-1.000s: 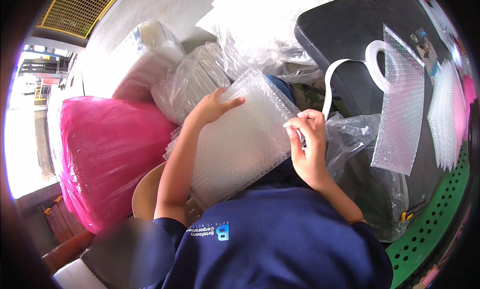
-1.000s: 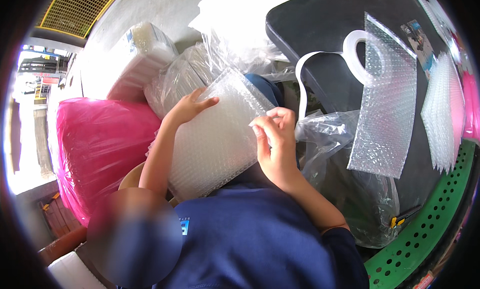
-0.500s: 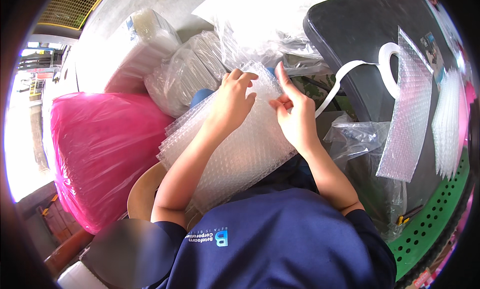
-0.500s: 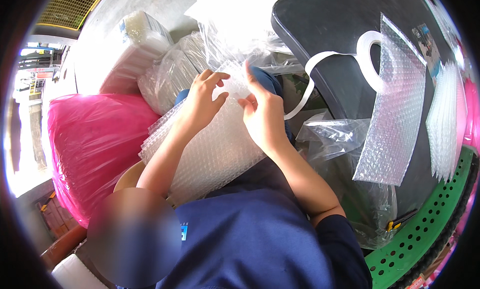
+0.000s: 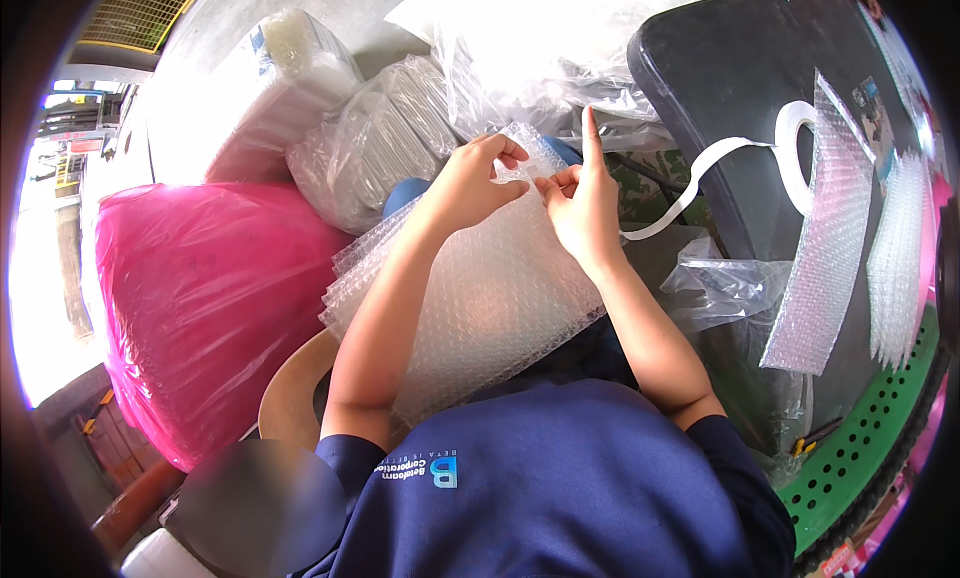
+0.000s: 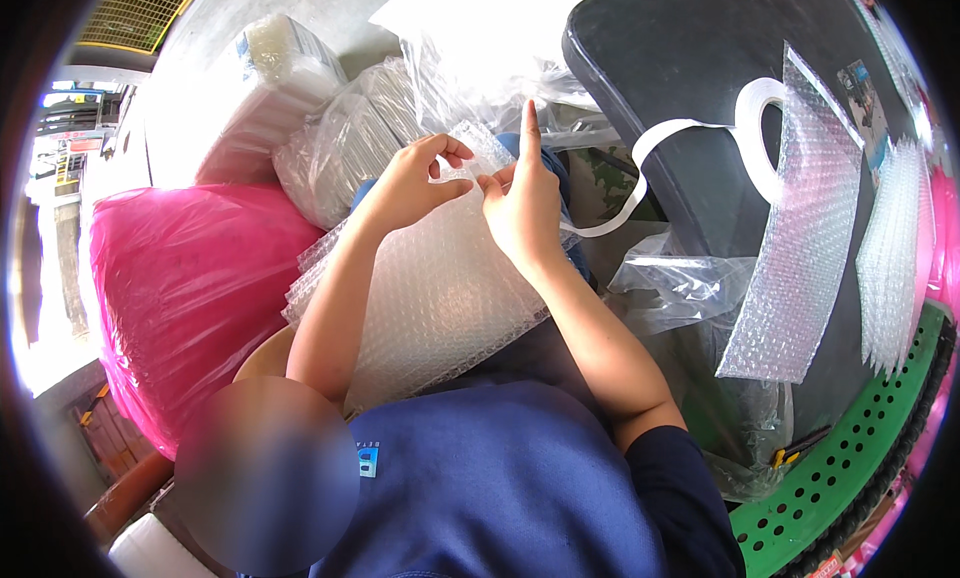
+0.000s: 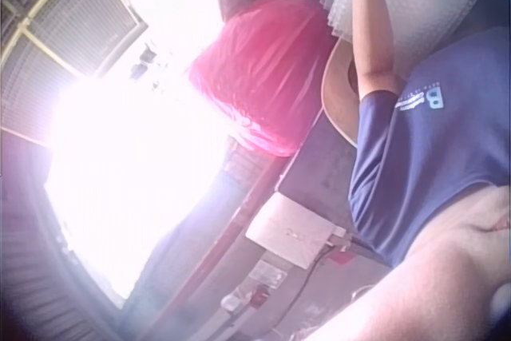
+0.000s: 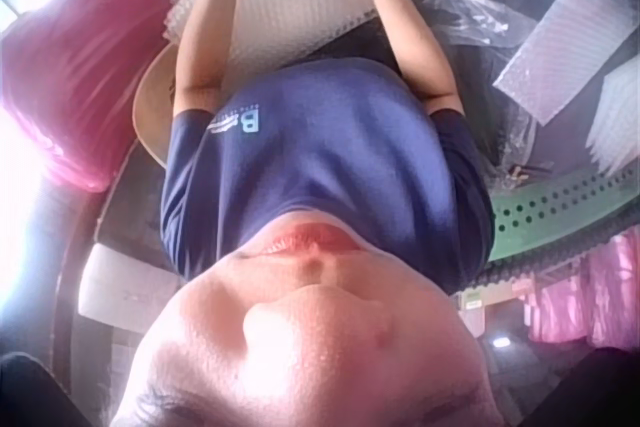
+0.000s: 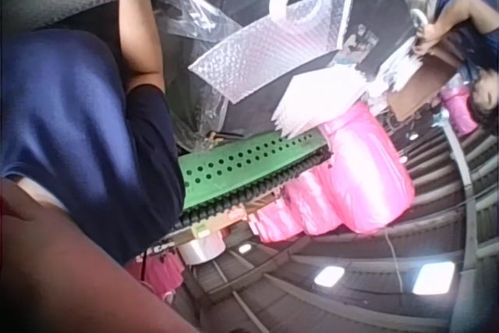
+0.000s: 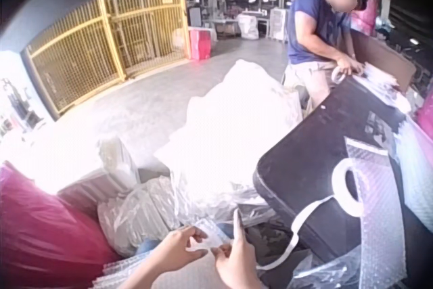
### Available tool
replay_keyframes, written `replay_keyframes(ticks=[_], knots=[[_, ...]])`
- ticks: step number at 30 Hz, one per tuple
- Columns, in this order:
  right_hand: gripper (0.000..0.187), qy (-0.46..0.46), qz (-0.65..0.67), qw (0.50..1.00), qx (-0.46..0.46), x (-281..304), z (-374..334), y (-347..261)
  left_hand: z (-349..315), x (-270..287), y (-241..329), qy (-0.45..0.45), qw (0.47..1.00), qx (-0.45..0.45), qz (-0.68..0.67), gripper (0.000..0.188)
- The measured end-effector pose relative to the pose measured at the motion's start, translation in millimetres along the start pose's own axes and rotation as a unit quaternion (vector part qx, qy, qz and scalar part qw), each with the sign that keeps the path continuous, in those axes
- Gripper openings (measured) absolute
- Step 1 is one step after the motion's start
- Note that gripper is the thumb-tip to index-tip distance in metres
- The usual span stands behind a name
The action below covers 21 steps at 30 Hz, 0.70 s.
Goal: The person sits on a chair and wraps sheets of bubble wrap with white tape. They pull tape from a roll, apply it to the bubble wrap, and fold the material over to secure it. The person handles multiple sheets of bubble wrap and stacks them on their lap.
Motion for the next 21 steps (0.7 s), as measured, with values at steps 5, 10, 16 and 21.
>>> replay_keyframes(ticks=[5, 10, 16, 21], knots=[[0.092, -0.014, 0.0, 1.0, -0.018, -3, 2, 2, -1, 1, -5, 0.038, 0.996, 0.019, -0.083, 0.038], [0.091, -0.016, -0.018, 0.999, -0.03, -4, 4, 6, 2, 0, -4, 0.045, 0.996, 0.024, -0.076, 0.039], [0.09, -0.026, 0.012, 0.999, -0.033, 2, -1, -4, 3, -2, -10, 0.096, 0.991, 0.028, -0.086, 0.049], [0.085, -0.019, -0.021, 0.999, 0.036, 18, -30, -24, 3, -3, -10, 0.112, 0.988, 0.015, -0.104, 0.049]])
Point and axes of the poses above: each hand's wrist, its own z-axis towards the middle knuckle, its own x-axis out of the back of the hand, y = z × x, the point moved 8 cm from there along z, towards the middle knuckle, and after that the axes turned 2 degrees about z, right-handed, at the moved point
